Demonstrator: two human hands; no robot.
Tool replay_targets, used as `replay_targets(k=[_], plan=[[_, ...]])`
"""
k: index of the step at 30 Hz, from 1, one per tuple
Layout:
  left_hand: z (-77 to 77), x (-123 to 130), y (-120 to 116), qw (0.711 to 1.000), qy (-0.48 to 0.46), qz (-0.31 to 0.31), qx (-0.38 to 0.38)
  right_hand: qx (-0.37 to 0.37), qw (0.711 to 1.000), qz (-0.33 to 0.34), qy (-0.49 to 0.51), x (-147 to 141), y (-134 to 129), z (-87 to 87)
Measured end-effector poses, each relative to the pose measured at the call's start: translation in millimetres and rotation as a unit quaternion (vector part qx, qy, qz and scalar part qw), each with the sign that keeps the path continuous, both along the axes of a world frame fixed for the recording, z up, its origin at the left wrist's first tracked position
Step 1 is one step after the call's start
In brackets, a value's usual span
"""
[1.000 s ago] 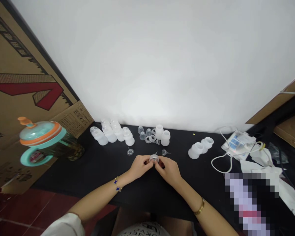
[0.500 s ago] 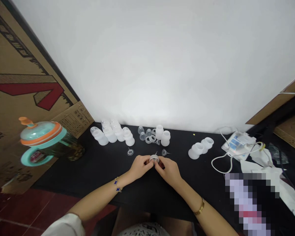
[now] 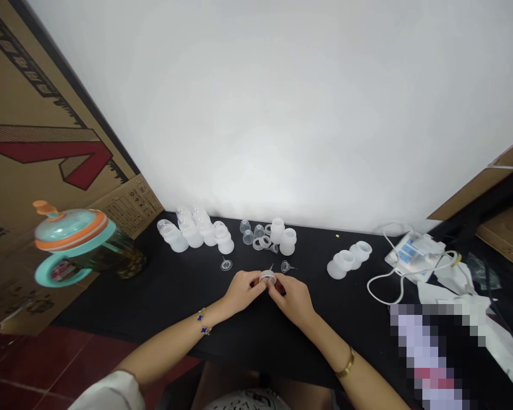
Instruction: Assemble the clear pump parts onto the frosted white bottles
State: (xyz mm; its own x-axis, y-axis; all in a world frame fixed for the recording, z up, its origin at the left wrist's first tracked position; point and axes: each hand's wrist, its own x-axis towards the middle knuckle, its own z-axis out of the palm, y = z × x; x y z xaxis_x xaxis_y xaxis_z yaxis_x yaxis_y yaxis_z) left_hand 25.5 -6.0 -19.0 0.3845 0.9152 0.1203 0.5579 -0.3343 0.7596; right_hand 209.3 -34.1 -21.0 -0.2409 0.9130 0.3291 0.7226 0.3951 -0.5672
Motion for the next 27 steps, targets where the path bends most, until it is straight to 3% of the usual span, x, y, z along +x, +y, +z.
replay_targets(k=[27], plan=[[3.4,-0.4,-1.8,1.0,0.009,-0.017,-0.016,-0.011,1.0,-0.003,-0.003,-0.1,-2.3,2.8]])
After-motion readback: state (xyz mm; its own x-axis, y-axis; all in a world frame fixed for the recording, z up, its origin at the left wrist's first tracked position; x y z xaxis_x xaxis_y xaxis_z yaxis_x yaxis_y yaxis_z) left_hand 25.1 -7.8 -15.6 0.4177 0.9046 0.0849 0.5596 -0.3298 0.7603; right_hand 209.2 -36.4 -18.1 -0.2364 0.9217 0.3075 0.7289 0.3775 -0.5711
